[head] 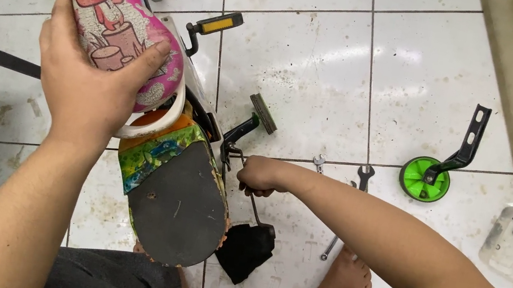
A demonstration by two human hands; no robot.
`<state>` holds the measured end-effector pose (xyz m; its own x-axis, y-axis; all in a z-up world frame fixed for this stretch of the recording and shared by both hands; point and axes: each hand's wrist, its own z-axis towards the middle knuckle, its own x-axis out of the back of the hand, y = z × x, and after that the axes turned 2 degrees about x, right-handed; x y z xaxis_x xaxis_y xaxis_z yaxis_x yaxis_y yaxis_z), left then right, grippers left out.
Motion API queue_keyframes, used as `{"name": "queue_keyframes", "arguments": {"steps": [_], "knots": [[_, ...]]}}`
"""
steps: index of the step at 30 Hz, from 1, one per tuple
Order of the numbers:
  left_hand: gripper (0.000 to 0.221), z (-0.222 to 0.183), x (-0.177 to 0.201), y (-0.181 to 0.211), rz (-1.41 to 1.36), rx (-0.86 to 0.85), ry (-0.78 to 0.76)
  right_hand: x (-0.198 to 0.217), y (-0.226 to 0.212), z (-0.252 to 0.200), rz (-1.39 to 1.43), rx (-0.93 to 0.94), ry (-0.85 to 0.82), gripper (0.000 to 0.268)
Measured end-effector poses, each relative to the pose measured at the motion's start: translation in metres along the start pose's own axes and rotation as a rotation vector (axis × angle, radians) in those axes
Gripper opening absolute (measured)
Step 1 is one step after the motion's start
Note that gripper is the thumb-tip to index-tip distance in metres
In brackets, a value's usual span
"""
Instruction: The person kneels on the floor holding a small children's bicycle steady and uses a wrench to tighten the training-wheel mounting bracket on the rear axle, then lifts and repositions the bike to check the wheel and bracket fit.
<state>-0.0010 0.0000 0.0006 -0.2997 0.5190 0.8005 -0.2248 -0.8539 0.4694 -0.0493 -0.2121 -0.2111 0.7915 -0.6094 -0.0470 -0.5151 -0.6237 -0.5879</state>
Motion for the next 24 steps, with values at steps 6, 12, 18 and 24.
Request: {"name": "queue_keyframes", "arguments": {"steps": [6,12,18,24], "knots": [[0.086,-0.001,0.0,0.0,0.012,0.027,-0.015,-0.017,0.071,0.105,-1.376,0.446,-0.064,0.022],[0.082,0.0,0.001,0.002,-0.008,-0.017,0.005,-0.034,0.069,0.056,-0.041,0.184,0.422,0.019],[0.083,0.0,0.001,0.0,0.004,-0.004,-0.009,-0.035,0.12,0.117,-0.307,0.283,0.501,0.037],[0.083,-0.004,-0.002,-0.012,0.035,-0.104,0.03,-0.019,0.127,0.042,0.046,-0.067,0.292,0.034]]}}
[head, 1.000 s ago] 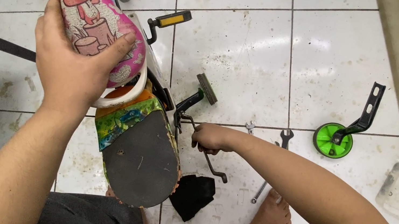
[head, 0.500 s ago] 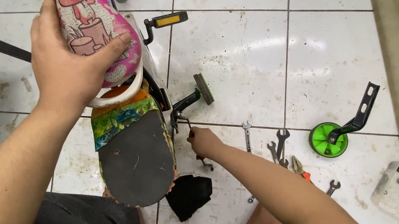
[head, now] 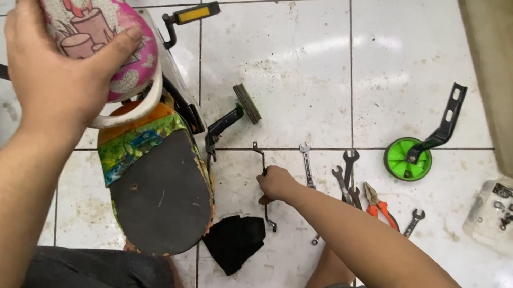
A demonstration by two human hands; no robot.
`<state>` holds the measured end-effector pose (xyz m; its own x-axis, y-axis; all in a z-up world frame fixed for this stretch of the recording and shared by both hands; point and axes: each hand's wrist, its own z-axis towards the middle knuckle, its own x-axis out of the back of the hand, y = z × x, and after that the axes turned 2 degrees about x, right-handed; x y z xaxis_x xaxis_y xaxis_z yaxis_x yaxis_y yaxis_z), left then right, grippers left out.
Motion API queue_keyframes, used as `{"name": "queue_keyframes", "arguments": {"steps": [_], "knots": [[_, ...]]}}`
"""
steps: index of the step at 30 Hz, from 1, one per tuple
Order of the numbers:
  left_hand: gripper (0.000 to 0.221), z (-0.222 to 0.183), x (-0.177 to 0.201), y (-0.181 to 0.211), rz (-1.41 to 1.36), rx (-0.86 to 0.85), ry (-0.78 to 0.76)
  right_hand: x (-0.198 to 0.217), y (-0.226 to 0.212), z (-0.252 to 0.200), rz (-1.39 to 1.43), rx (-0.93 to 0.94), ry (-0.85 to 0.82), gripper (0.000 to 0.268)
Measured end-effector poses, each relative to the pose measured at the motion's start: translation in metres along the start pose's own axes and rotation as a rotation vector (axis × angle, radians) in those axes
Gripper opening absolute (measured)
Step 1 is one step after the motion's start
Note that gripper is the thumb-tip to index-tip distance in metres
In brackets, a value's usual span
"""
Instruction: The person kneels on the floor holding a small children's bicycle steady and uses a wrench to tighten the training-wheel mounting bracket on the rear axle, then lifts and repositions the bike to check the wheel and bracket fit.
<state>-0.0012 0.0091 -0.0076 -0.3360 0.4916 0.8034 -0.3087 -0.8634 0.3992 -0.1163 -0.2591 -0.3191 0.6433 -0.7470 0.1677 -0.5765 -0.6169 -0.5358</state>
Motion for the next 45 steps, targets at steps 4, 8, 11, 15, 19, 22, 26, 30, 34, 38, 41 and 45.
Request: {"name": "queue_keyframes", "arguments": {"steps": [4,8,11,15,19,22,26,30,34,38,41,45], "knots": [[0.077,0.001,-0.002,-0.002,-0.008,-0.109,0.028,0.032,0.023,-0.016,0.185,-0.051,0.085,0.043],[0.078,-0.007,0.001,-0.009,0.025,-0.167,0.048,0.061,0.051,-0.047,0.116,-0.012,0.284,0.041],[0.068,-0.002,0.001,-0.006,-0.055,-0.217,0.043,0.09,0.122,-0.035,-0.165,0.036,0.456,0.038],[0.041,-0.01,-0.014,-0.024,-0.242,-0.169,-0.027,0.101,0.165,-0.09,-0.461,-0.112,0.407,0.034],[0.047,-0.013,-0.039,-0.049,-0.147,-0.027,-0.077,0.11,0.203,-0.135,-0.593,-0.214,0.334,0.035],[0.057,-0.006,-0.057,-0.066,-0.323,0.017,-0.176,0.098,0.233,-0.157,-0.372,-0.451,0.452,0.056],[0.051,-0.005,-0.059,-0.077,-0.326,0.055,-0.183,0.031,0.271,-0.152,0.081,-0.763,0.673,0.084],[0.056,-0.001,-0.069,-0.084,-0.411,-0.125,-0.202,-0.028,0.301,-0.141,0.227,-0.677,0.861,0.091],[0.053,-0.001,-0.062,-0.07,-0.365,-0.143,-0.198,-0.034,0.326,-0.128,0.13,-0.545,1.058,0.044],[0.052,-0.002,-0.062,-0.072,-0.398,-0.13,-0.177,-0.014,0.281,-0.159,0.539,-0.391,1.16,0.028],[0.056,-0.006,-0.056,-0.068,-0.319,-0.027,-0.167,-0.004,0.257,-0.168,0.896,-0.284,1.176,0.026],[0.053,-0.006,-0.055,-0.07,-0.241,0.03,-0.103,-0.004,0.264,-0.154,0.936,-0.236,1.23,0.035]]}}
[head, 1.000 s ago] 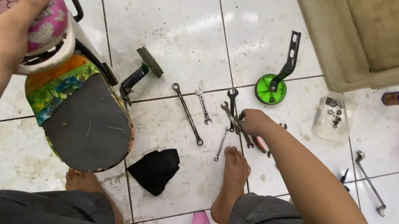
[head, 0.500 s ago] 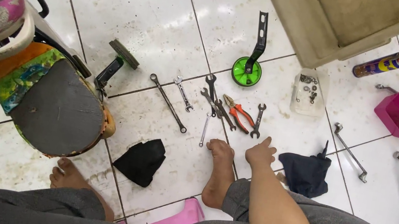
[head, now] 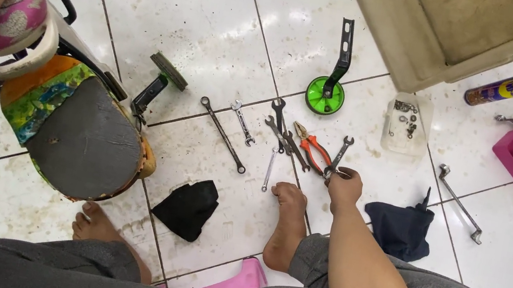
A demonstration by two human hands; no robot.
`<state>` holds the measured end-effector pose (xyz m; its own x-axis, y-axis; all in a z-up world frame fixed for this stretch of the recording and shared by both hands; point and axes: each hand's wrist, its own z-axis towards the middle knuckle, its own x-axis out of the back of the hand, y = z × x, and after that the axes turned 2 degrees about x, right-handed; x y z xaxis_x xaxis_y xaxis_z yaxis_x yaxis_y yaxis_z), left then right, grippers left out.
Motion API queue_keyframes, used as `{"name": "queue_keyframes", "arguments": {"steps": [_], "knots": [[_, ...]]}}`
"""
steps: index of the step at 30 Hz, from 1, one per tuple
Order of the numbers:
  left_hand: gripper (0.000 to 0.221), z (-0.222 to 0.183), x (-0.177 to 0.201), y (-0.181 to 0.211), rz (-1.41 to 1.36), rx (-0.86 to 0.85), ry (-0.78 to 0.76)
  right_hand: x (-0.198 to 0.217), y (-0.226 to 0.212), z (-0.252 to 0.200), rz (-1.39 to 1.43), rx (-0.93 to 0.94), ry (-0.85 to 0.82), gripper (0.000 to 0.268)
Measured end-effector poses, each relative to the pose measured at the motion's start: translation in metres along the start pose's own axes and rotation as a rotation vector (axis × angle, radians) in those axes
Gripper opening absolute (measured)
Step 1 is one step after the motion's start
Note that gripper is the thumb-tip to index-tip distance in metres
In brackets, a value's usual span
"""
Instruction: The person kneels on the floor holding a small children's bicycle steady and uses a wrench to tighten the training-wheel mounting bracket on the rear axle, then lifts and repositions the bike to check the wheel and bracket fit.
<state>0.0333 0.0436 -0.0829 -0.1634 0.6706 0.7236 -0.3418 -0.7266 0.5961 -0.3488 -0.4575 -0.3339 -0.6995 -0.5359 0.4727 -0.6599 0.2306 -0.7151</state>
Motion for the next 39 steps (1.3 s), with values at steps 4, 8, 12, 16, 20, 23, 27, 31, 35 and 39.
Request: {"name": "queue_keyframes", "arguments": {"steps": [4,8,12,16,20,23,27,31,35,39], "knots": [[0.051,0.005,-0.003,-0.006,-0.034,-0.026,-0.001,0.001,-0.008,-0.005,0.124,0.045,0.065,0.027],[0.057,-0.001,0.001,0.006,0.034,0.026,0.008,-0.001,-0.023,-0.002,0.359,-0.009,0.012,0.028],[0.045,-0.004,0.009,0.023,0.058,-0.029,0.091,-0.017,-0.037,-0.001,0.657,-0.057,-0.192,0.033],[0.046,-0.005,0.019,0.045,0.112,-0.081,0.087,-0.046,-0.046,0.001,0.688,-0.049,-0.31,0.035],[0.057,-0.007,0.03,0.056,0.195,-0.232,0.168,-0.079,-0.072,-0.018,0.669,-0.062,-0.439,0.036],[0.075,-0.005,0.032,0.058,0.293,-0.223,0.223,-0.107,-0.101,-0.046,0.451,-0.022,-0.531,0.035],[0.086,-0.004,0.029,0.056,0.272,-0.124,0.237,-0.146,-0.126,-0.075,-0.047,0.019,-0.636,0.037],[0.083,-0.003,0.033,0.069,0.224,-0.073,0.214,-0.192,-0.103,-0.062,-0.267,0.116,-0.675,0.037],[0.081,-0.003,0.032,0.076,0.216,-0.062,0.197,-0.217,-0.099,-0.051,-0.552,0.436,-0.516,0.037],[0.086,-0.004,0.033,0.073,0.21,-0.022,0.156,-0.239,-0.108,-0.055,-0.407,0.541,-0.461,0.032]]}}
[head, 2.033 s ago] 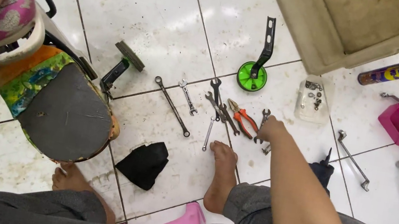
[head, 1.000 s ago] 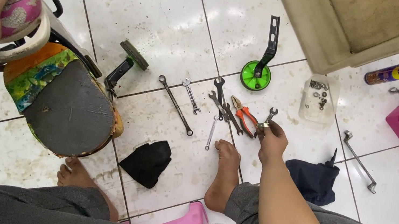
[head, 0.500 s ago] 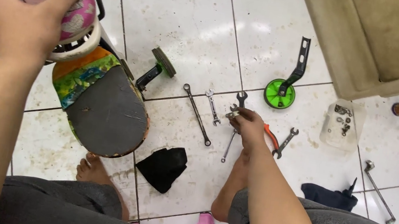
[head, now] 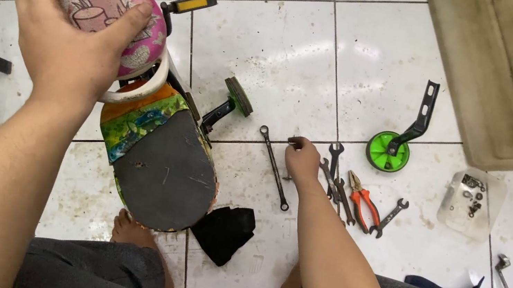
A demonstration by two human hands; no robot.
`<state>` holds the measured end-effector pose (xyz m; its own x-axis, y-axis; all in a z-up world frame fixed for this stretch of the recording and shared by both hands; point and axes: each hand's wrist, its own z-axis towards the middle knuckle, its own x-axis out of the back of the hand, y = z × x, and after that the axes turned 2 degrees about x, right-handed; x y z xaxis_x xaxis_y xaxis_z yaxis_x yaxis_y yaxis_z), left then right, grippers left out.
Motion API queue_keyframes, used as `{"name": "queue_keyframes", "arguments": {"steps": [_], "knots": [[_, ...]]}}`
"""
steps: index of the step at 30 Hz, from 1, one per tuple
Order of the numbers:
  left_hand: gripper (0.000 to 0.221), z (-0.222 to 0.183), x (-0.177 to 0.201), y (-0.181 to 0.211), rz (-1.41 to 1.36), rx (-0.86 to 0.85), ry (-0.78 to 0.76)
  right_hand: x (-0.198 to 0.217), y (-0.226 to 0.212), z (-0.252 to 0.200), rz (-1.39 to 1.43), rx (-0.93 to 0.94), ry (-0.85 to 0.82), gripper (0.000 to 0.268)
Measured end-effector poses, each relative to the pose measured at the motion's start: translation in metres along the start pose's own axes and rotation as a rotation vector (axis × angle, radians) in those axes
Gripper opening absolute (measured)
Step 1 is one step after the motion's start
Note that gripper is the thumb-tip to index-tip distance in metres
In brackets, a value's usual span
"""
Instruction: The person kneels on the floor holding a small children's bicycle steady and uses a wrench to tighten the training-wheel mounting bracket on the rear axle, then lifts and repositions the bike to check the wheel and bracket fit.
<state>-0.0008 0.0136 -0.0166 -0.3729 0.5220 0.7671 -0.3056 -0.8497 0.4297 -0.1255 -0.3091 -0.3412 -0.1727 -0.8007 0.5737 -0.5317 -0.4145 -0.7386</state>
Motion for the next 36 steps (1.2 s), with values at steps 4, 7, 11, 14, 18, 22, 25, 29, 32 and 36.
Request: {"name": "queue_keyframes", "arguments": {"steps": [4,7,11,14,18,22,25,29,32,36], "knots": [[0.088,0.0,0.002,0.002,0.035,0.005,-0.017,-0.016,-0.03,-0.007,-0.041,0.06,-0.202,0.037],[0.083,0.001,0.005,0.006,0.031,-0.019,-0.028,-0.033,-0.042,-0.011,-0.312,0.068,-0.303,0.044],[0.082,0.002,0.006,0.012,0.027,-0.032,-0.007,-0.044,-0.043,-0.02,-0.305,0.129,-0.286,0.029],[0.081,0.002,0.007,0.016,0.018,-0.006,-0.024,-0.046,-0.053,-0.029,-0.041,0.186,-0.307,0.03],[0.084,0.003,0.007,0.015,0.043,0.006,-0.06,-0.046,-0.083,-0.035,0.248,0.195,-0.385,0.039],[0.081,0.003,0.008,0.018,-0.006,0.003,-0.054,-0.055,-0.106,-0.039,0.378,0.214,-0.428,0.042],[0.082,0.003,0.006,0.017,0.042,-0.014,-0.067,-0.052,-0.123,-0.045,0.371,0.168,-0.489,0.039],[0.078,0.002,0.007,0.019,-0.025,-0.024,-0.043,-0.033,-0.146,-0.058,0.395,-0.089,-0.555,0.042],[0.082,0.003,0.006,0.018,-0.025,0.007,-0.037,-0.037,-0.144,-0.058,0.394,-0.107,-0.553,0.041],[0.084,0.003,0.006,0.015,-0.02,0.023,-0.052,-0.035,-0.151,-0.057,0.368,-0.134,-0.553,0.039]]}}
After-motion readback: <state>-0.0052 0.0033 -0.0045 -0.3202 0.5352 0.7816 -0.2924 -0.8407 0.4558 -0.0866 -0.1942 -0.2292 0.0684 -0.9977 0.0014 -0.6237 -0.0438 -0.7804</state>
